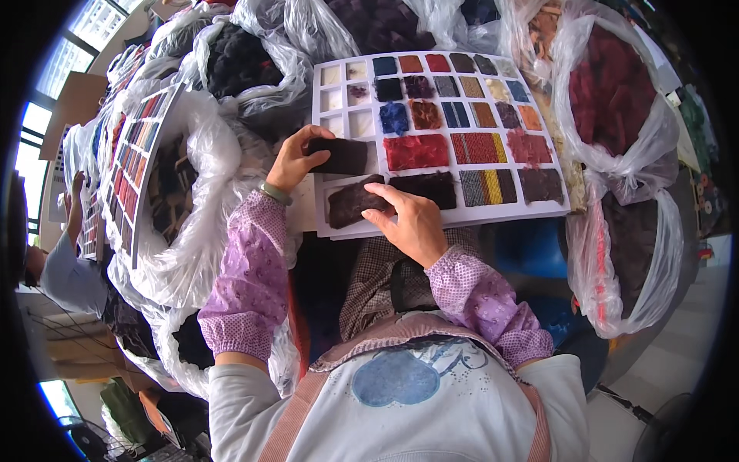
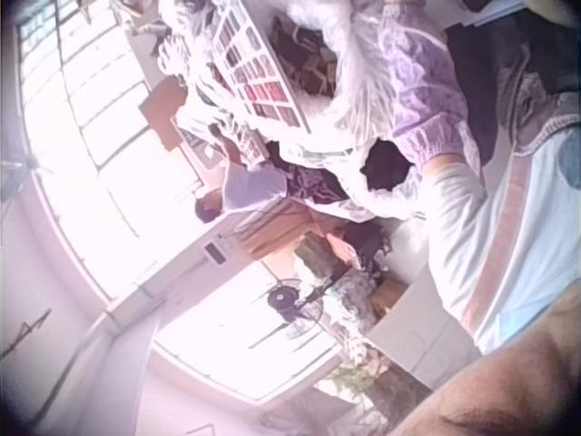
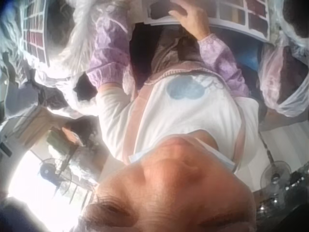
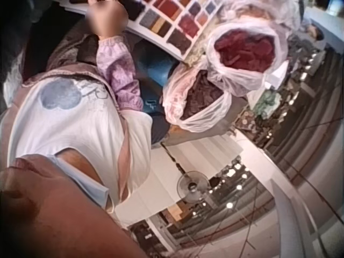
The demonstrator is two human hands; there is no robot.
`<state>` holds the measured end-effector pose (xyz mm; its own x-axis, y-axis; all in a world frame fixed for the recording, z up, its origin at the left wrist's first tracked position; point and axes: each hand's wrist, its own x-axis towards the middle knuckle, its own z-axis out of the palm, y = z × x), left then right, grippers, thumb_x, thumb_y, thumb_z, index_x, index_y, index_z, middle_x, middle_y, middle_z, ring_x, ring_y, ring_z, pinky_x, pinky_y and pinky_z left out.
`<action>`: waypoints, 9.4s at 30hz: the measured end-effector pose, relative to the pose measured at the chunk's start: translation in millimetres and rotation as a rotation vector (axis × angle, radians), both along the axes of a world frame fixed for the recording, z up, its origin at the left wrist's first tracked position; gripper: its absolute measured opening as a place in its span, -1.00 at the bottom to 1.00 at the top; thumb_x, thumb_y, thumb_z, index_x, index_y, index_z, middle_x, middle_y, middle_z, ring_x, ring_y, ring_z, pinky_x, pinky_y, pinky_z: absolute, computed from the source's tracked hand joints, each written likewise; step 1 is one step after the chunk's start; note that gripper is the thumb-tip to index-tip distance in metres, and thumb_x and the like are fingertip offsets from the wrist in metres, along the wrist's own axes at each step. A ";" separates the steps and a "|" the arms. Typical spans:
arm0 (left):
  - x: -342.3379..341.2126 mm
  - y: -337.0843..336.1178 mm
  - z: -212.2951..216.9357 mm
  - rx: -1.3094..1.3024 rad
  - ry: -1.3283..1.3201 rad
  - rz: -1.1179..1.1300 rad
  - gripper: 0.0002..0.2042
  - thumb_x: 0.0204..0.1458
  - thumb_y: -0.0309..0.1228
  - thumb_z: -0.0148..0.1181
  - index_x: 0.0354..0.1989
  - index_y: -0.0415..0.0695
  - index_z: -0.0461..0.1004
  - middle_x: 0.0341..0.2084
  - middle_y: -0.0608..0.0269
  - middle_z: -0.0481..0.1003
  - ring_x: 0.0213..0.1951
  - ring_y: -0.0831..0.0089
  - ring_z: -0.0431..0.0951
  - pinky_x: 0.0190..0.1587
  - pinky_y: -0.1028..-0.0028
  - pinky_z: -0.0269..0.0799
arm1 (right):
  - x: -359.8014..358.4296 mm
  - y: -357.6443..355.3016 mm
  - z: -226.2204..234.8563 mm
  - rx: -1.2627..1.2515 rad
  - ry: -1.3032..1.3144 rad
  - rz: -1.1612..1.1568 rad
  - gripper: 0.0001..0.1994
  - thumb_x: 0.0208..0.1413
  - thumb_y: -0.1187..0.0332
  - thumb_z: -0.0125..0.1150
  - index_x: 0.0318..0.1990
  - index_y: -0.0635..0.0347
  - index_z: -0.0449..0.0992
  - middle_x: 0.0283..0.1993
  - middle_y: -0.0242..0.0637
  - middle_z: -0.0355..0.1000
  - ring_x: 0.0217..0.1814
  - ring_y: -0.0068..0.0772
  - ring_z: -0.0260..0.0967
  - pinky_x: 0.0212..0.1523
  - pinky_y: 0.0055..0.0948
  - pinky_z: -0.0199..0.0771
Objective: Sorting and matching small fabric swatches into a sample board based on color.
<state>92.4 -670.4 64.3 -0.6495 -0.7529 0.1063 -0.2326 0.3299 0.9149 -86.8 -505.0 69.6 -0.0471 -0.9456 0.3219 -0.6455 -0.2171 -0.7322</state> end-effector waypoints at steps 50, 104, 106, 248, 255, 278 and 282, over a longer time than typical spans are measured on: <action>-409.5 45.0 104.3 -0.719 0.318 -0.483 -0.73 -0.29 -0.69 0.05 -0.34 -0.17 0.35 -0.48 0.13 0.46 -0.42 0.29 0.51 -0.38 0.38 0.44 | 24.6 -38.4 -70.8 -0.449 -0.062 0.172 -0.62 -0.19 0.34 0.11 -0.11 0.15 0.38 -0.07 -0.13 0.30 -0.02 -0.14 0.23 -0.10 -0.28 0.28; -34.5 -4.9 50.6 -0.164 -0.735 -0.409 -0.41 -0.01 -0.12 -0.04 0.19 -0.03 -0.03 0.18 0.10 -0.05 0.22 0.11 -0.15 0.15 0.11 -0.10 | -176.0 -144.7 34.7 -0.094 0.305 -0.136 -0.83 -0.09 0.28 0.01 -0.37 -0.06 0.53 -0.40 -0.22 0.45 -0.34 -0.17 0.41 -0.27 -0.27 0.39; -79.4 -24.2 82.1 -0.332 -0.534 -0.373 -0.55 -0.05 -0.29 0.03 0.07 -0.05 0.21 -0.06 -0.01 0.32 -0.01 0.08 0.31 0.01 0.37 0.21 | -271.1 -163.6 40.1 -0.196 0.318 -0.541 -0.86 -0.08 0.40 0.02 -0.36 0.12 0.49 -0.33 -0.19 0.43 -0.27 -0.15 0.36 -0.24 -0.28 0.34; -24.8 -14.3 4.2 -0.632 -0.393 0.161 -0.79 -0.29 -0.51 0.17 -0.38 -0.05 0.48 -0.39 0.22 0.48 -0.31 0.26 0.42 -0.24 0.37 0.34 | -63.7 -148.3 -14.6 -0.092 0.656 0.425 -0.44 0.00 0.29 0.00 0.17 0.22 0.03 0.25 -0.12 -0.07 0.26 -0.23 -0.07 0.23 -0.17 -0.17; -25.4 -19.6 6.4 -0.536 -0.392 0.135 -0.81 -0.30 -0.45 0.14 -0.42 -0.01 0.52 -0.52 0.10 0.48 -0.39 0.14 0.44 -0.29 0.30 0.37 | -51.3 -156.1 12.6 0.184 0.257 0.411 -0.63 -0.14 0.48 0.13 -0.08 0.16 0.38 -0.05 -0.13 0.33 -0.04 -0.19 0.32 -0.06 -0.37 0.33; -45.5 -72.3 43.4 -0.284 -0.806 0.293 -0.65 -0.17 -0.34 0.00 -0.12 0.16 0.40 -0.29 -0.01 0.43 -0.27 0.05 0.44 -0.17 0.25 0.36 | -95.2 -242.1 22.9 0.018 0.288 0.196 -0.91 -0.18 0.34 0.10 -0.47 0.04 0.50 -0.48 -0.22 0.45 -0.39 -0.11 0.41 -0.35 -0.24 0.39; -11.3 -151.5 52.2 -0.521 -0.679 0.661 -0.71 -0.20 -0.45 -0.05 -0.25 0.07 0.47 -0.36 0.06 0.46 -0.27 0.14 0.46 -0.21 0.26 0.37 | -151.1 -308.4 2.5 0.123 0.443 -0.053 -0.60 -0.22 0.44 0.02 -0.10 -0.01 0.39 -0.16 -0.18 0.39 -0.11 -0.11 0.32 -0.08 -0.26 0.30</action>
<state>81.1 -821.9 116.6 -0.1749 -0.9423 0.2855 -0.9129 0.2638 0.3115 -237.9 -813.4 72.1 0.0204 -0.9780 0.2076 -0.9098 -0.1043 -0.4018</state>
